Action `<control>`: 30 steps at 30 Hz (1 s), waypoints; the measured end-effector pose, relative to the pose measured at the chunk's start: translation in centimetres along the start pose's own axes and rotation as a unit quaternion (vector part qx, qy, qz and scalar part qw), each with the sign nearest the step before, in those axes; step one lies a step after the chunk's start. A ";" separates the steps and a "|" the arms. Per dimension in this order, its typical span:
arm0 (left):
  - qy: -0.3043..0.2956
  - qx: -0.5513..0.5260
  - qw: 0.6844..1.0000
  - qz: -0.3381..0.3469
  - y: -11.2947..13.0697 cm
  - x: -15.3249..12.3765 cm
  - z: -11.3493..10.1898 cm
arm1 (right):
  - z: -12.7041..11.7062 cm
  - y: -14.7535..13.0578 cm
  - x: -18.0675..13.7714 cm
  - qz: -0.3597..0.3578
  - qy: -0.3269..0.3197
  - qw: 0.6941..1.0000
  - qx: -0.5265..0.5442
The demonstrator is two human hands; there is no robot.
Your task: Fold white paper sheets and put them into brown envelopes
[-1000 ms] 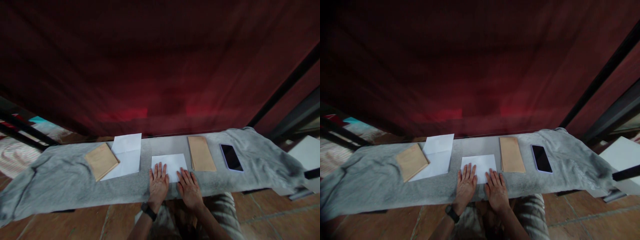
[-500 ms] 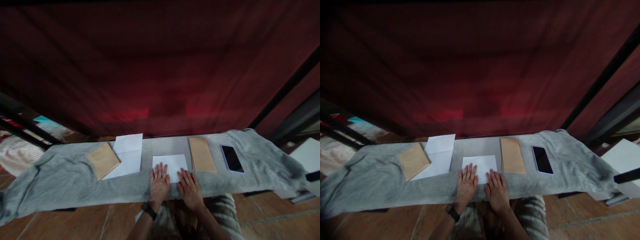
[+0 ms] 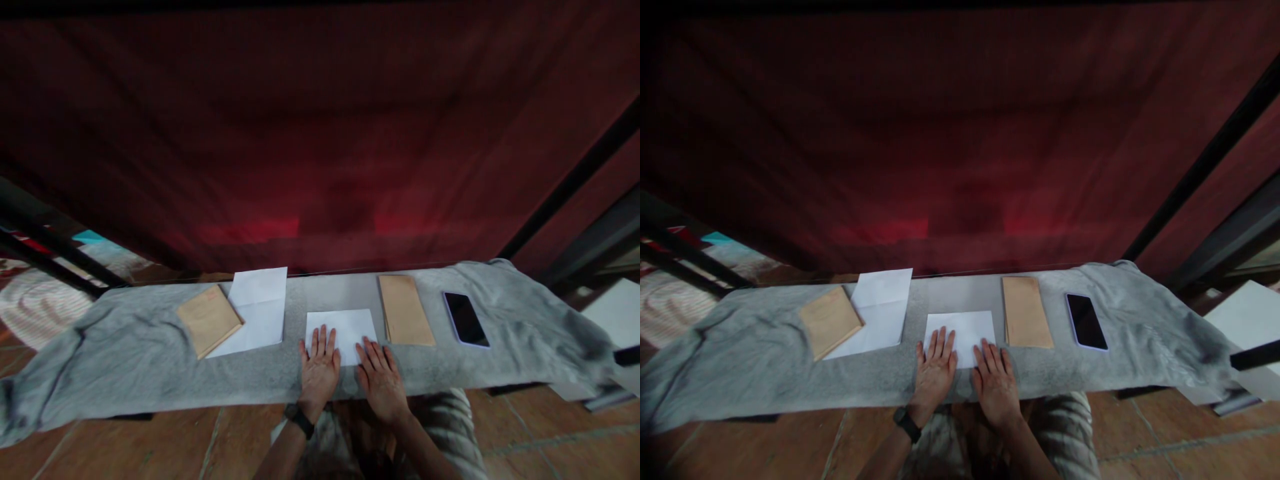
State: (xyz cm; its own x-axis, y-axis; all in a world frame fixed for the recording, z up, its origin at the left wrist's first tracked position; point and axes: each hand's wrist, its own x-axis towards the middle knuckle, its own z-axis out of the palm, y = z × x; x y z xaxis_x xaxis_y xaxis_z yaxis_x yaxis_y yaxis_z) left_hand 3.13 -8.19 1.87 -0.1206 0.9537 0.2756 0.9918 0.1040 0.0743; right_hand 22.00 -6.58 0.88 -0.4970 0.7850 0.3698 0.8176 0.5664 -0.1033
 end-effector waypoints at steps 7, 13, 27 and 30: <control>0.000 0.001 1.000 -0.003 0.2 -0.1 0.0 | 0.1 0.1 -0.1 0.001 0.002 1.000 0.001; -0.004 0.000 1.000 -0.004 0.1 -0.1 0.0 | 0.3 -0.8 0.6 0.050 -0.001 0.999 0.016; -0.033 -0.023 0.999 -0.020 -0.4 0.3 0.7 | 2.3 -2.8 7.0 0.030 -0.027 0.998 0.041; -0.040 -0.039 0.998 -0.010 0.0 1.6 0.7 | 2.6 -2.7 7.0 0.032 -0.029 0.999 0.030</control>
State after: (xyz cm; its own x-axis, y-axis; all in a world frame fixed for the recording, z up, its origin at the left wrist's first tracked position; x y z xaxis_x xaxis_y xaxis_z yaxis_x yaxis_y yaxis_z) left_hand 2.96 -6.45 1.64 -0.1343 0.9713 0.1962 0.9823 0.1045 0.1553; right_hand 15.60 -2.00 1.37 -0.4615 0.8325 0.3066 0.8302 0.5271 -0.1815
